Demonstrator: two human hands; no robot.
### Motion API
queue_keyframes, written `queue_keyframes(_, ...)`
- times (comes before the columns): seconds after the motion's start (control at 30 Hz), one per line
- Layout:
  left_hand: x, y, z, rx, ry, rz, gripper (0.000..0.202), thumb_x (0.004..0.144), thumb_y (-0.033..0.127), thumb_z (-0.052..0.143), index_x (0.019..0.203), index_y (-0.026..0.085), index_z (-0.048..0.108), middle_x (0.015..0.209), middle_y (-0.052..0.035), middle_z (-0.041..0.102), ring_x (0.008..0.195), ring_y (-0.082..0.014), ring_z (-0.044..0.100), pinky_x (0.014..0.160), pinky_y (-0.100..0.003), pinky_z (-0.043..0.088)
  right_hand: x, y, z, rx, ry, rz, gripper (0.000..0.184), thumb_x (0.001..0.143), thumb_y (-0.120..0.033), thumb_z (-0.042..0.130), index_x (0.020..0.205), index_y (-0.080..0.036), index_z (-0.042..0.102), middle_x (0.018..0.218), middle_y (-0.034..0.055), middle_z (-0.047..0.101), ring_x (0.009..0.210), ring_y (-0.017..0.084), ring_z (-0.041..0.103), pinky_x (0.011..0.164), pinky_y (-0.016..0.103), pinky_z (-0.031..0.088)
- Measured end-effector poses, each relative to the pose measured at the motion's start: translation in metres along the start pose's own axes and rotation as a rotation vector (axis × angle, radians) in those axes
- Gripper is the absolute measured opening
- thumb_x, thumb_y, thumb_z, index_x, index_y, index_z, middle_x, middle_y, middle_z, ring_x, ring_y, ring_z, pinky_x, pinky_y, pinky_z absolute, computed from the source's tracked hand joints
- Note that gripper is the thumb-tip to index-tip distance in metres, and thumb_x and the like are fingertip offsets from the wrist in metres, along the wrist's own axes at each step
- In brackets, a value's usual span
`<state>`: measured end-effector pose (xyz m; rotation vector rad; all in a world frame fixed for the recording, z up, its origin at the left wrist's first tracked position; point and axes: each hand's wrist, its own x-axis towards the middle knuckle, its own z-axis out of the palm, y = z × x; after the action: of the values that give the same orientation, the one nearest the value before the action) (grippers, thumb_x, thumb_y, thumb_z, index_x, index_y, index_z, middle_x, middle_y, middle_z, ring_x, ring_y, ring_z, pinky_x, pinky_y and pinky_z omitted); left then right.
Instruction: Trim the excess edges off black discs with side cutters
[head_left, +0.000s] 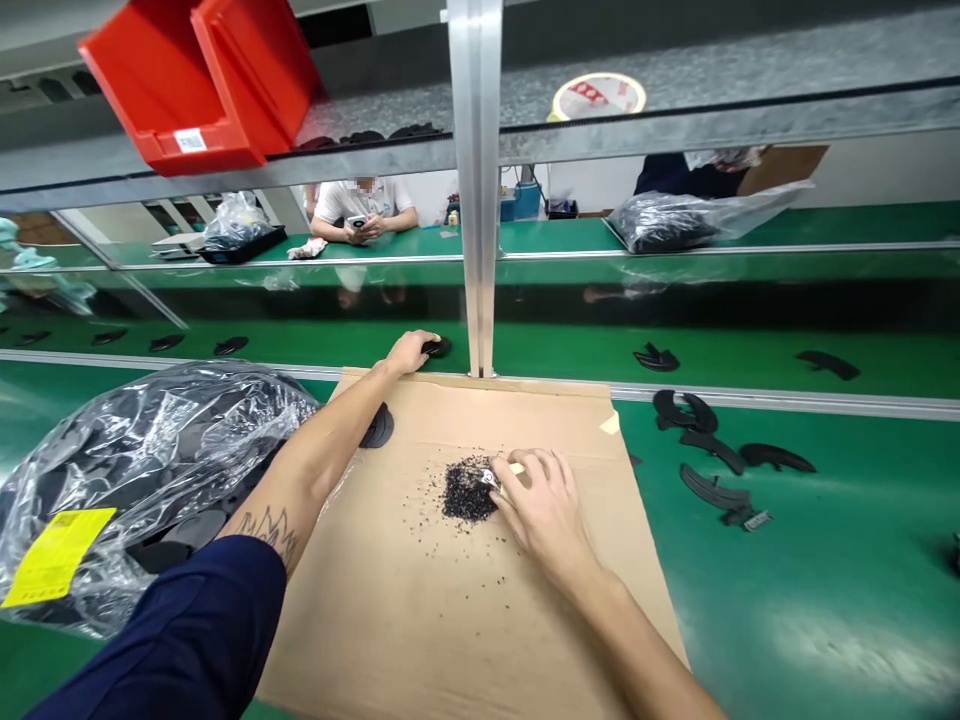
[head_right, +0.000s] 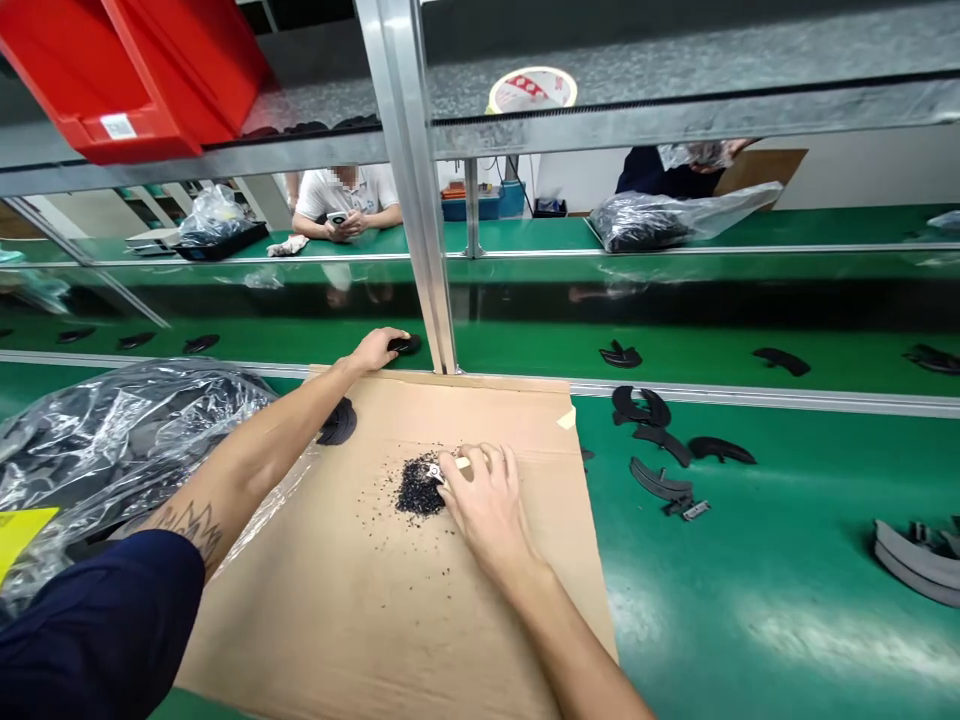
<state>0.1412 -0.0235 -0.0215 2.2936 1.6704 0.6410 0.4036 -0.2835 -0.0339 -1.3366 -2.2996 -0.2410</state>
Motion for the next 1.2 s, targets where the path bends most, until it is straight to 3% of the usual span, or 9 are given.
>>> queue_keyframes(0.1, 0.001, -0.004, -0.004, 0.071, -0.029, 0.014, 0.048, 0.071, 0.006, 0.061, 0.118, 0.011, 0.071, 0.129, -0.0126, 0.069, 0.124, -0.0284, 0.062, 0.113, -0.037, 0.045, -0.001, -0.001, 0.002, -0.01, -0.014, 0.018, 0.026, 0.097, -0.026, 0.055, 0.123, -0.024, 0.061, 0.114, 0.0115, 0.067, 0.109, 0.029, 0.054, 0.104, 0.051, 0.042)
queue_keyframes(0.23, -0.011, -0.012, -0.039, 0.17, -0.069, 0.002, 0.034, 0.083, 0.018, 0.053, 0.111, 0.01, 0.072, 0.114, -0.0135, 0.074, 0.104, -0.0267, 0.068, 0.097, -0.036, 0.05, 0.001, -0.003, 0.002, -0.003, -0.017, 0.003, 0.028, 0.1, -0.028, 0.051, 0.125, -0.022, 0.061, 0.112, 0.0126, 0.067, 0.107, 0.029, 0.053, 0.098, 0.046, 0.042)
queue_keyframes(0.47, -0.094, -0.023, -0.096, 0.296, -0.466, 0.063, 0.011, 0.074, 0.021, 0.065, 0.081, 0.018, 0.072, 0.079, -0.0027, 0.075, 0.074, -0.0177, 0.066, 0.069, -0.024, 0.042, 0.004, -0.003, 0.006, 0.046, 0.031, -0.043, 0.032, 0.1, -0.027, 0.051, 0.129, -0.02, 0.06, 0.104, 0.0134, 0.067, 0.097, 0.028, 0.055, 0.084, 0.04, 0.043)
queue_keyframes(0.57, -0.128, -0.02, -0.096, 0.393, -0.527, 0.135, 0.015, 0.074, 0.017, 0.065, 0.089, 0.018, 0.07, 0.09, -0.0052, 0.075, 0.079, -0.0182, 0.066, 0.068, -0.024, 0.042, 0.003, -0.003, 0.009, 0.082, 0.051, -0.076, 0.035, 0.098, -0.022, 0.051, 0.132, -0.019, 0.06, 0.102, 0.0133, 0.068, 0.097, 0.029, 0.056, 0.083, 0.04, 0.045)
queue_keyframes(0.67, -0.15, -0.012, -0.093, 0.41, -0.401, 0.13, 0.014, 0.083, 0.014, 0.058, 0.092, 0.016, 0.067, 0.1, -0.0091, 0.073, 0.091, -0.021, 0.067, 0.075, -0.026, 0.045, 0.002, -0.003, 0.01, 0.157, 0.078, -0.096, 0.039, 0.096, -0.017, 0.05, 0.133, -0.018, 0.06, 0.102, 0.0135, 0.069, 0.095, 0.029, 0.059, 0.079, 0.04, 0.049)
queue_keyframes(0.8, -0.183, 0.021, -0.082, 0.033, -0.204, 0.167, 0.014, 0.092, 0.019, 0.054, 0.098, 0.014, 0.066, 0.098, -0.0096, 0.07, 0.091, -0.0201, 0.066, 0.082, -0.03, 0.05, 0.004, -0.01, 0.007, 0.402, 0.164, -0.166, 0.042, 0.095, -0.013, 0.052, 0.137, -0.02, 0.058, 0.095, 0.0104, 0.069, 0.087, 0.025, 0.063, 0.075, 0.037, 0.052)
queue_keyframes(0.9, -0.217, 0.061, -0.065, -0.378, -0.311, 0.252, 0.015, 0.095, 0.025, 0.057, 0.098, 0.015, 0.067, 0.093, -0.0066, 0.07, 0.084, -0.0165, 0.066, 0.075, -0.026, 0.051, 0.006, -0.021, 0.0, 0.54, 0.219, -0.203, 0.037, 0.092, -0.019, 0.065, 0.129, -0.021, 0.063, 0.096, 0.0112, 0.068, 0.088, 0.024, 0.066, 0.073, 0.035, 0.054)
queue_keyframes(1.03, -0.248, 0.092, -0.045, -0.572, -0.417, 0.233, 0.018, 0.098, 0.023, 0.052, 0.101, 0.015, 0.067, 0.093, -0.0065, 0.071, 0.078, -0.0143, 0.065, 0.068, -0.022, 0.05, 0.007, -0.035, -0.007, 0.783, 0.102, -0.245, 0.017, 0.094, -0.02, 0.062, 0.109, -0.022, 0.07, 0.096, 0.0097, 0.07, 0.084, 0.02, 0.068, 0.07, 0.031, 0.054)
queue_keyframes(1.2, -0.255, 0.051, -0.069, 0.109, -0.353, 0.059, 0.025, 0.102, 0.028, 0.048, 0.092, 0.014, 0.066, 0.095, -0.0108, 0.071, 0.093, -0.0234, 0.068, 0.087, -0.033, 0.052, 0.008, -0.04, -0.009, 0.926, -0.001, 0.184, 0.023, 0.093, -0.04, 0.064, 0.08, -0.022, 0.06, 0.073, 0.001, 0.06, 0.066, 0.017, 0.057, 0.063, 0.029, 0.047)
